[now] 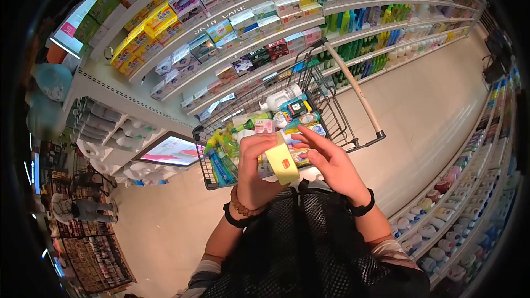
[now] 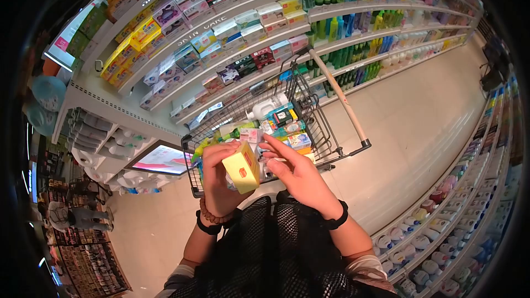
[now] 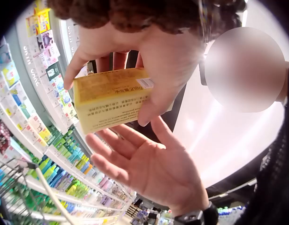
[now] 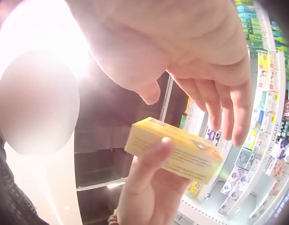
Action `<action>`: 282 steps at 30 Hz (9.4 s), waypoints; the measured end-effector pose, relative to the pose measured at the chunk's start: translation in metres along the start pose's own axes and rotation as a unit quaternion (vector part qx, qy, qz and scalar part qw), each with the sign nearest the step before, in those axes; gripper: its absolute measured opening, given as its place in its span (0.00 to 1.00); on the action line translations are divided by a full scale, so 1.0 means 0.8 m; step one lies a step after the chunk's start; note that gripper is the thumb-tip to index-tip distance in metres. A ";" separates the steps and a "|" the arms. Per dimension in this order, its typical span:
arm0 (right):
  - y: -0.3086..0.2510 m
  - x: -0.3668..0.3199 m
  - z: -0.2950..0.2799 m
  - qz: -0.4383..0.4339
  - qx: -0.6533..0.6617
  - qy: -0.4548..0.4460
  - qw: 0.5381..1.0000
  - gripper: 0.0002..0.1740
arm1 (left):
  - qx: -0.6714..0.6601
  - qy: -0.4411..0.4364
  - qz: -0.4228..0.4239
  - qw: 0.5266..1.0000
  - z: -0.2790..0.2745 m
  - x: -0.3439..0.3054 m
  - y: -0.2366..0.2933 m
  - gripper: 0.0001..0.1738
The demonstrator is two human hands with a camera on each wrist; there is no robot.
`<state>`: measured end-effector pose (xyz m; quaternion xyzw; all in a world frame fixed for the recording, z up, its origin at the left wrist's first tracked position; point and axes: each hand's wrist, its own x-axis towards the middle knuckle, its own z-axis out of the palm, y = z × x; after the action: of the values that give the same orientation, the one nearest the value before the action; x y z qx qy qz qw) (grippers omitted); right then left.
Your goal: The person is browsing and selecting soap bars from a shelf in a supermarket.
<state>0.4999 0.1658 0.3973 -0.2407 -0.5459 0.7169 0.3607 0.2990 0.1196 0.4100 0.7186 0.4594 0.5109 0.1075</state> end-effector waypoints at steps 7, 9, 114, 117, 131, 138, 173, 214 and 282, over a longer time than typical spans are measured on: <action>-0.018 -0.011 -0.042 0.016 0.059 0.015 0.998 0.35 | 0.159 -0.074 0.037 0.984 0.051 0.027 0.022 0.54; -0.021 -0.015 -0.069 0.007 0.178 0.009 0.984 0.35 | 0.145 -0.034 0.056 0.987 0.068 0.029 0.025 0.59; 0.510 0.324 0.042 0.371 -0.049 0.153 0.914 0.21 | 0.240 -0.224 -0.639 0.696 -0.143 -0.366 -0.189 0.35; 0.564 0.329 0.053 0.300 -0.236 0.055 0.923 0.21 | 0.212 -0.212 -0.646 0.702 -0.150 -0.376 -0.194 0.35; 0.306 0.448 -0.081 -0.192 -0.448 0.210 0.848 0.24 | 0.244 -0.202 -0.650 0.691 -0.183 -0.381 -0.206 0.34; 0.088 0.596 -0.248 -0.282 -0.756 0.323 0.495 0.31 | 0.227 -0.189 -0.704 0.646 -0.146 -0.399 -0.162 0.36; -0.068 0.198 -0.047 0.055 -0.018 -0.251 0.966 0.25 | 0.035 0.116 -0.173 0.977 -0.026 0.036 -0.059 0.44; -0.046 0.127 -0.032 0.054 0.134 -0.074 0.987 0.27 | 0.096 0.157 0.035 0.982 -0.014 0.058 -0.038 0.51; 0.519 0.449 -0.050 0.012 -0.730 -0.138 0.669 0.13 | 0.197 -0.171 -0.752 0.606 -0.141 -0.428 -0.121 0.32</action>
<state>0.1999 0.4112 0.0063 -0.3320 -0.9356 0.1189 -0.0184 0.1329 -0.1258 0.1837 0.1987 0.9007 0.0156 0.3861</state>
